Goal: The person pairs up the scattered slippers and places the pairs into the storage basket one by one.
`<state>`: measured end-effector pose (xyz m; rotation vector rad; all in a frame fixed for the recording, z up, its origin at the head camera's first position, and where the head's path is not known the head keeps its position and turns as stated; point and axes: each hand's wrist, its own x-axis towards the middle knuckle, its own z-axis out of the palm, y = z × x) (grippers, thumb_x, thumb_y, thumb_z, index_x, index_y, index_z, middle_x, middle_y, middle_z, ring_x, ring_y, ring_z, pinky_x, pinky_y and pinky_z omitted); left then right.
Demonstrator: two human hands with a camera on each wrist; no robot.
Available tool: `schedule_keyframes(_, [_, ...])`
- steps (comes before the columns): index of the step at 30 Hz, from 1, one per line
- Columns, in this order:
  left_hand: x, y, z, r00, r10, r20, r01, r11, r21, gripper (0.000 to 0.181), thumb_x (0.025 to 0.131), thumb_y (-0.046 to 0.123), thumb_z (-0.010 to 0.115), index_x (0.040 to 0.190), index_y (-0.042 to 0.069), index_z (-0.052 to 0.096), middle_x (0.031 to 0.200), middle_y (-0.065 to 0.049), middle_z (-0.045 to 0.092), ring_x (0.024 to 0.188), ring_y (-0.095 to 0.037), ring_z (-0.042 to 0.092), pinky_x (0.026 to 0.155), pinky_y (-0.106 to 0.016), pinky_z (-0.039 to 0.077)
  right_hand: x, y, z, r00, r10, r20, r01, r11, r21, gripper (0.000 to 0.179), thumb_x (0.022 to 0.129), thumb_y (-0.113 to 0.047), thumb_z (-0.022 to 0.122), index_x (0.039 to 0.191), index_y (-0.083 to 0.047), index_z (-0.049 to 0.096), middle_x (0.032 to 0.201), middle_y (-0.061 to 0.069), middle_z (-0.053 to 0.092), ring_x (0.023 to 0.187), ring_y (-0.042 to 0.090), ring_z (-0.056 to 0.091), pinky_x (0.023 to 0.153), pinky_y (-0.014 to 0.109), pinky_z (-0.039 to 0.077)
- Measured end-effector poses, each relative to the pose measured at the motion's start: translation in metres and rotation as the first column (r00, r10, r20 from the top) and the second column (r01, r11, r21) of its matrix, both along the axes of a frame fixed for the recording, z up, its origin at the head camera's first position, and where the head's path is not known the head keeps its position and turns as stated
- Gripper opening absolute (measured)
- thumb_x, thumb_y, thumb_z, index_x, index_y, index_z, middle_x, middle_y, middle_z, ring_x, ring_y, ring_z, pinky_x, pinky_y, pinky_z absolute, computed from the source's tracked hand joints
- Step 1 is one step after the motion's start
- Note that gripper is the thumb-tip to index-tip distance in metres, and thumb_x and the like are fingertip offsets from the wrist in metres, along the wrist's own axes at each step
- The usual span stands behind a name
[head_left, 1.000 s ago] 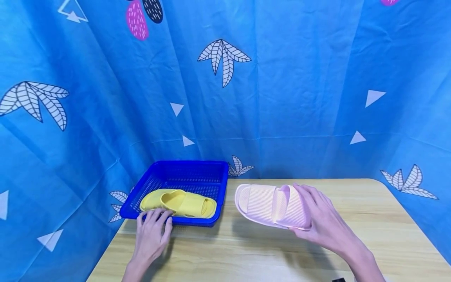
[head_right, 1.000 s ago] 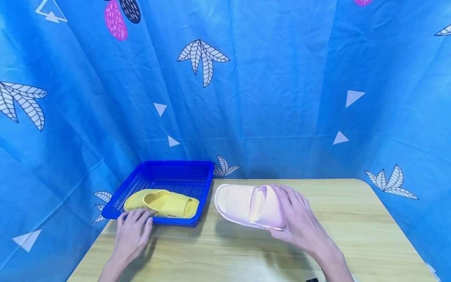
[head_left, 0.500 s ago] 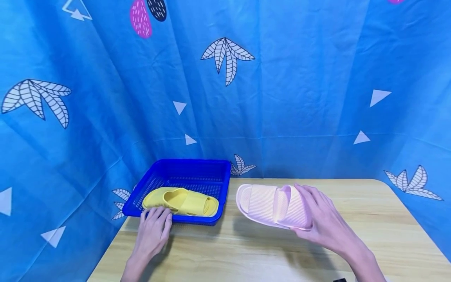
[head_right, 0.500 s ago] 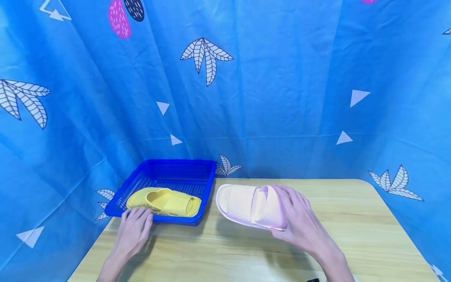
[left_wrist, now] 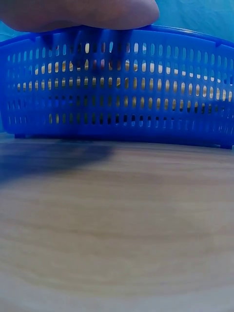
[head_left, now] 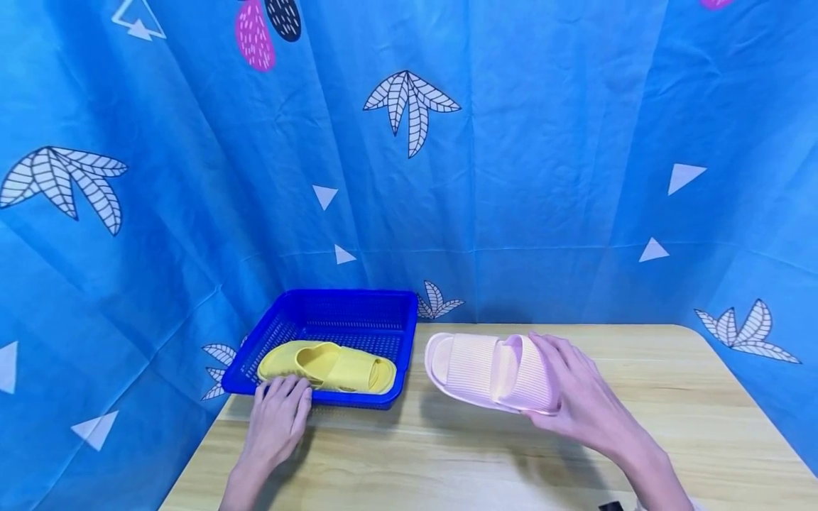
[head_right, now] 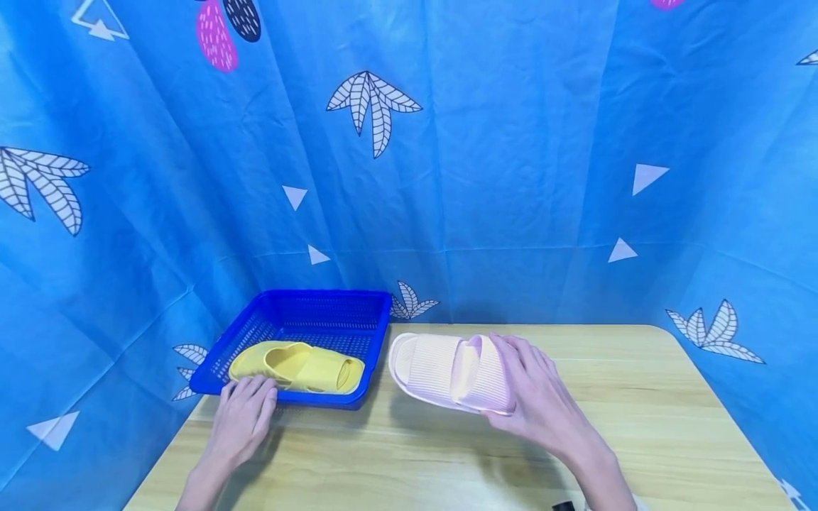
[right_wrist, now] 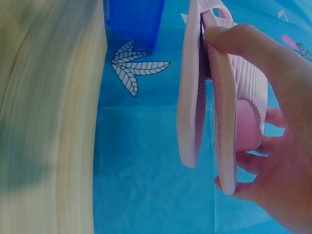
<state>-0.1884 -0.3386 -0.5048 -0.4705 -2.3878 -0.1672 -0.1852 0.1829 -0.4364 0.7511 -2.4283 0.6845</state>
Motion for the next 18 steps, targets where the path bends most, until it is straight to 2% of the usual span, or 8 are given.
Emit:
schedule_keyframes(9, [0.002,0.001,-0.003,0.999,0.04,0.034,-0.041,0.999,0.035,0.025,0.101,0.019,0.048,0.106,0.006,0.069,0.105,-0.014,0.067,0.105,-0.038,0.056,0.097,-0.064,0.034,-0.009,-0.007,-0.002,0.999,0.034,-0.006,-0.034,0.999,0.004,0.111,0.061,-0.04,0.096,0.153,-0.006,0.044,0.137,0.01,0.055,0.118,0.027,0.054,0.094,0.059,0.046])
schedule_keyframes(18, [0.0,0.003,-0.002,0.999,0.036,0.026,-0.037,0.997,0.064,0.021,0.101,0.018,0.049,0.102,0.008,0.067,0.101,-0.012,0.066,0.101,-0.038,0.056,0.097,-0.064,0.033,-0.024,-0.021,0.007,0.999,0.038,0.028,-0.038,0.999,0.01,0.11,0.066,-0.046,0.092,0.154,-0.006,0.04,0.141,0.013,0.052,0.124,0.031,0.052,0.1,0.061,0.044])
